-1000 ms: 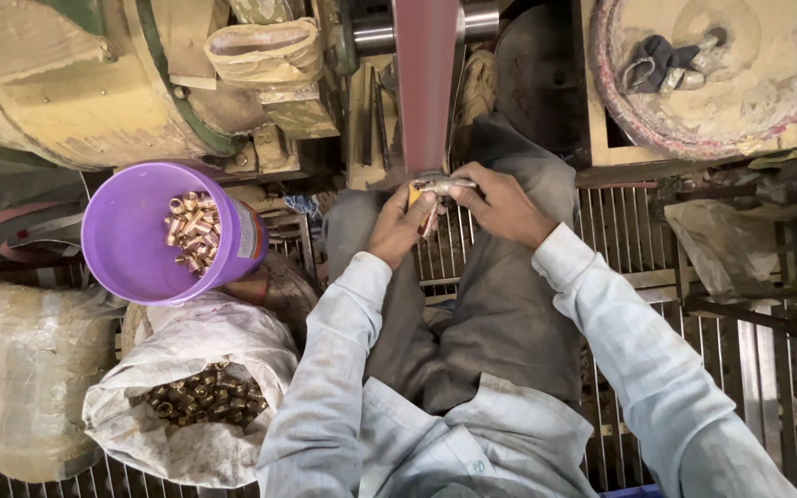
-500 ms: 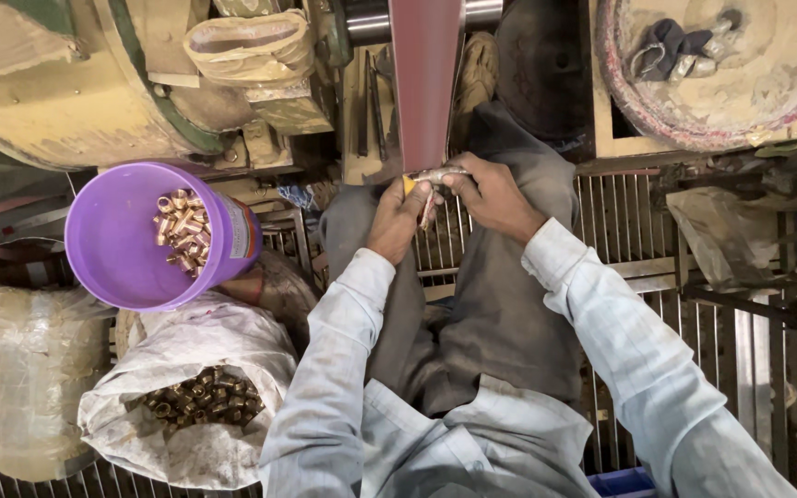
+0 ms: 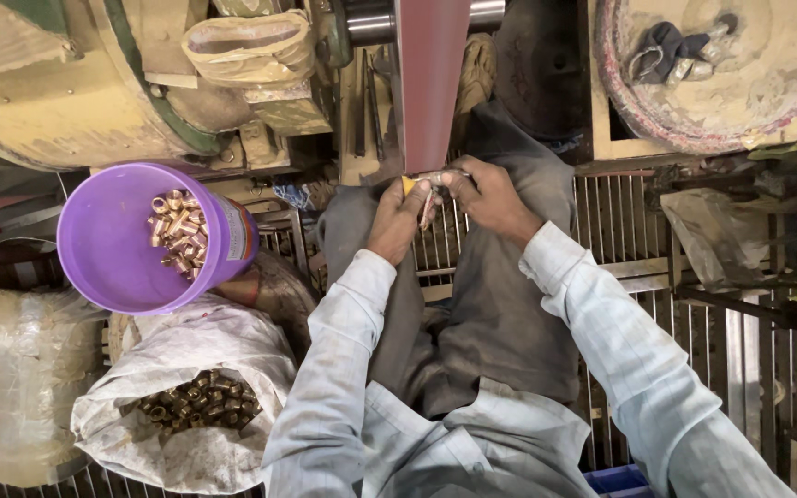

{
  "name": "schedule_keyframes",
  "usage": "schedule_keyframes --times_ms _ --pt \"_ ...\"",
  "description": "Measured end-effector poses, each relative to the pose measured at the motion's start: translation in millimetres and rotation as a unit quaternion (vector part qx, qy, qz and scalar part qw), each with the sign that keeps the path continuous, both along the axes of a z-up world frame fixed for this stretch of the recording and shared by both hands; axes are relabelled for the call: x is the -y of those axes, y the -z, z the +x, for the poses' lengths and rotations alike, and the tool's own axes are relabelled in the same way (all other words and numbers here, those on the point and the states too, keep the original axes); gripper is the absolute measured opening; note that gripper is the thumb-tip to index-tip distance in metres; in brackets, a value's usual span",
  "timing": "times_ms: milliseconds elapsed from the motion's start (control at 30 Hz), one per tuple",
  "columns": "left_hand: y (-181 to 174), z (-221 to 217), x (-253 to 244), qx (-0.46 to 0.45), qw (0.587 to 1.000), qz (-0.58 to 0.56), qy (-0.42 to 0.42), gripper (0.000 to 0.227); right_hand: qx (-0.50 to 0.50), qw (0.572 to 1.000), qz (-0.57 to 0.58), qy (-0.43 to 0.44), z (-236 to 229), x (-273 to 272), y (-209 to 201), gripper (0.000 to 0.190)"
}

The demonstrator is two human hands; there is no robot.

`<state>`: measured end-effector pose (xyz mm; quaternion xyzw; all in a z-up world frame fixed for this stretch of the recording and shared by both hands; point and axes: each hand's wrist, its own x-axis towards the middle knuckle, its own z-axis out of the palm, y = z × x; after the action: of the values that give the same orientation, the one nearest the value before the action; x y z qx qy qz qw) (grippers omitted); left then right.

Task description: The person repeatedly picks up small brass-colored metal parts from a white sack and grinds them against a vertical belt sander. After grinding, the person places the parts into a purple bucket. The process is repeated continuously.

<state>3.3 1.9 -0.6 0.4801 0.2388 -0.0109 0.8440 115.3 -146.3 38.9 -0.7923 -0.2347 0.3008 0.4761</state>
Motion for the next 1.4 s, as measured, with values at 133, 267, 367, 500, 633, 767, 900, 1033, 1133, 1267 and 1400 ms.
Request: schedule_keyframes --times_ms 133,267,367,500,633,767,900,1033,1133,1267,1400 --pt "0.0 1.7 -1.3 -0.008 1.000 -0.013 0.008 0.024 -0.109 0.994 0.001 0.027 0.3 -0.9 -4.8 0.023" --pt "-8.4 -8.2 -2.0 0.030 0.999 0.002 0.029 0.026 0.103 0.993 0.046 -0.032 -9.8 12.5 -25.4 0.020" --pt "-12.9 -16.9 -2.0 0.054 0.998 -0.006 0.041 0.029 0.238 0.964 0.103 -0.051 -19.6 18.2 -36.9 0.025" --pt "-14.0 -14.2 -0.4 0.065 0.997 -0.034 0.035 0.027 0.259 0.962 0.078 -0.034 -21.3 18.7 -43.6 0.026" --pt "-10.8 -8.4 0.1 0.052 0.997 -0.044 0.023 0.025 0.278 0.957 0.078 -0.036 -16.9 14.4 -43.1 0.024" --pt "-4.4 -3.8 0.5 0.037 0.999 -0.020 0.018 0.025 0.267 0.961 0.068 -0.035 -14.1 8.8 -36.9 0.022" --pt "-0.6 -1.6 1.4 0.030 0.999 -0.014 0.011 0.023 0.252 0.965 0.058 -0.047 -9.3 8.5 -33.9 0.021" --pt "-0.4 -0.6 1.0 0.037 0.999 -0.013 0.009 0.022 0.218 0.973 0.052 -0.060 -2.3 6.7 -31.8 0.019" --pt "-1.0 -1.4 1.0 0.036 0.999 -0.013 0.012 0.022 0.190 0.978 0.053 -0.068 0.9 7.7 -28.9 0.020" --pt "-1.9 -1.3 1.9 0.030 0.999 -0.009 0.004 0.021 0.169 0.980 0.070 -0.077 4.7 7.2 -20.4 0.018" --pt "-3.6 0.2 1.8 0.033 0.999 -0.013 0.004 0.021 0.110 0.992 0.012 -0.065 8.9 8.2 -8.5 0.020"
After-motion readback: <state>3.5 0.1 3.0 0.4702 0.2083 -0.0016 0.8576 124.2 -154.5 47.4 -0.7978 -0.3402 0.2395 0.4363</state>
